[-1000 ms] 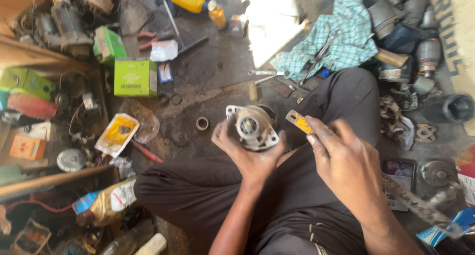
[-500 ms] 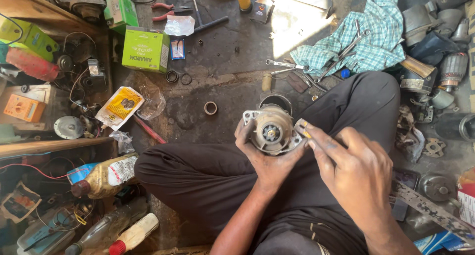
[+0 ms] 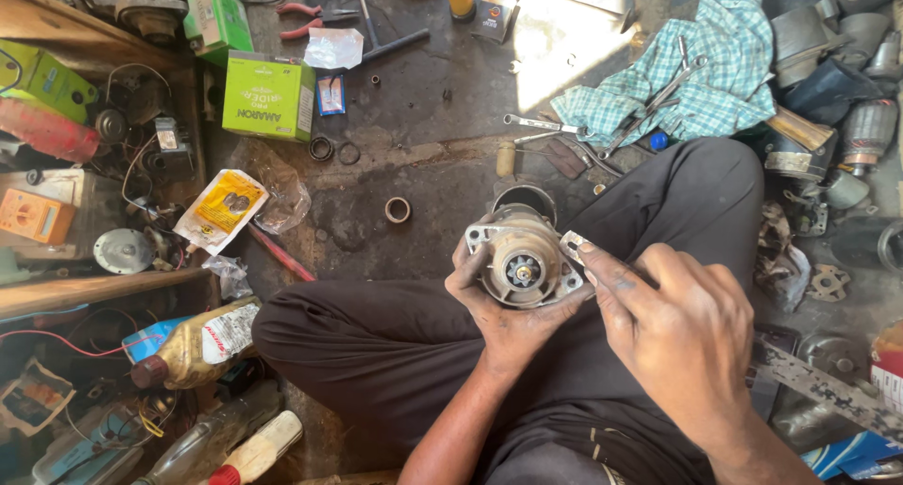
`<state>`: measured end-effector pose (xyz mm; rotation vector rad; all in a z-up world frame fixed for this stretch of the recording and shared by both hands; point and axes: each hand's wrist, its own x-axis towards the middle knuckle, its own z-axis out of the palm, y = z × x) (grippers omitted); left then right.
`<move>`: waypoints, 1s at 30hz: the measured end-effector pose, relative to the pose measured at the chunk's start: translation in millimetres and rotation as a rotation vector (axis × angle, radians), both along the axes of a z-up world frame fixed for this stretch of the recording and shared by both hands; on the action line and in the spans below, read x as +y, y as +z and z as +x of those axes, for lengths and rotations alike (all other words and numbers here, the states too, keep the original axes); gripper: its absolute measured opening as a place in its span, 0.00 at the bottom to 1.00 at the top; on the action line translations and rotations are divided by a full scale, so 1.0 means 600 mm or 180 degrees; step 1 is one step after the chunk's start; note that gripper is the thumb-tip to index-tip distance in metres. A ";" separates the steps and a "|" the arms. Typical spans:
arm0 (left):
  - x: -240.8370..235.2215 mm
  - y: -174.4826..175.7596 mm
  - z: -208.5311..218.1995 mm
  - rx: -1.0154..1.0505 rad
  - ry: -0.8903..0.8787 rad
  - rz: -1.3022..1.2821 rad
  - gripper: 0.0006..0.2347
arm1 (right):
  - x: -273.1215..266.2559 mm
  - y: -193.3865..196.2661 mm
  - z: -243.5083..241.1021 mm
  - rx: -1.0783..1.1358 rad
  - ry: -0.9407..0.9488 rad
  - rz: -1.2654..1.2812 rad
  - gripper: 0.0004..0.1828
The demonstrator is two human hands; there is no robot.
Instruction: The person applies grease to a small metal part and inserts it into a cylindrical mechanical component. They then use a T-handle wrench to tighten a bolt on the component and a screwdriver to scrape the interior surfaces.
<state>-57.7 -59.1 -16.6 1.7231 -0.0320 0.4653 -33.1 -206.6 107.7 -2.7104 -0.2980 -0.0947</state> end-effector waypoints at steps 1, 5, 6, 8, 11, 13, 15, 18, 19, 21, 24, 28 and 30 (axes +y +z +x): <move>0.000 -0.002 -0.001 -0.0010 0.0011 -0.0024 0.45 | 0.003 0.001 0.003 -0.0014 0.0019 -0.0047 0.20; -0.004 -0.004 -0.005 0.0012 0.0032 -0.0035 0.46 | 0.004 0.004 0.012 -0.0096 0.0149 -0.0046 0.21; -0.004 -0.003 -0.002 0.0014 0.0031 -0.0012 0.46 | 0.003 0.006 0.016 -0.0085 0.0190 -0.0065 0.21; -0.004 -0.001 0.003 0.0010 0.0045 -0.0060 0.46 | 0.003 0.010 0.023 -0.0066 0.0271 -0.0091 0.21; -0.004 -0.003 0.004 0.0049 0.0126 -0.0047 0.46 | -0.001 0.014 0.029 -0.0078 0.0316 -0.0191 0.21; -0.007 -0.002 -0.004 0.0101 0.0119 -0.0048 0.46 | -0.005 0.020 0.029 -0.0077 0.0404 -0.0206 0.21; -0.002 -0.002 0.004 0.0058 0.0016 -0.0046 0.47 | -0.002 0.023 0.040 -0.0062 0.0424 -0.0187 0.20; -0.004 -0.002 0.004 0.0008 -0.0024 -0.0307 0.47 | 0.000 0.022 0.048 -0.0030 0.0425 -0.0115 0.20; -0.006 -0.003 0.000 0.0020 0.0049 -0.0189 0.47 | -0.002 0.020 0.044 -0.0100 0.0452 -0.0081 0.21; -0.010 -0.003 -0.002 0.0010 0.0190 0.0035 0.46 | -0.008 0.018 0.041 -0.0094 0.0491 -0.0128 0.20; -0.002 -0.002 0.010 -0.0017 -0.0007 -0.0072 0.47 | -0.008 0.014 0.047 0.0006 0.0513 -0.0204 0.19; -0.003 -0.005 -0.001 -0.0005 0.0024 -0.0098 0.47 | -0.015 0.012 0.043 -0.0029 0.0567 -0.0105 0.21; -0.001 -0.005 0.001 -0.0045 -0.0137 -0.0182 0.46 | -0.015 0.015 0.051 -0.0015 0.0601 -0.0126 0.20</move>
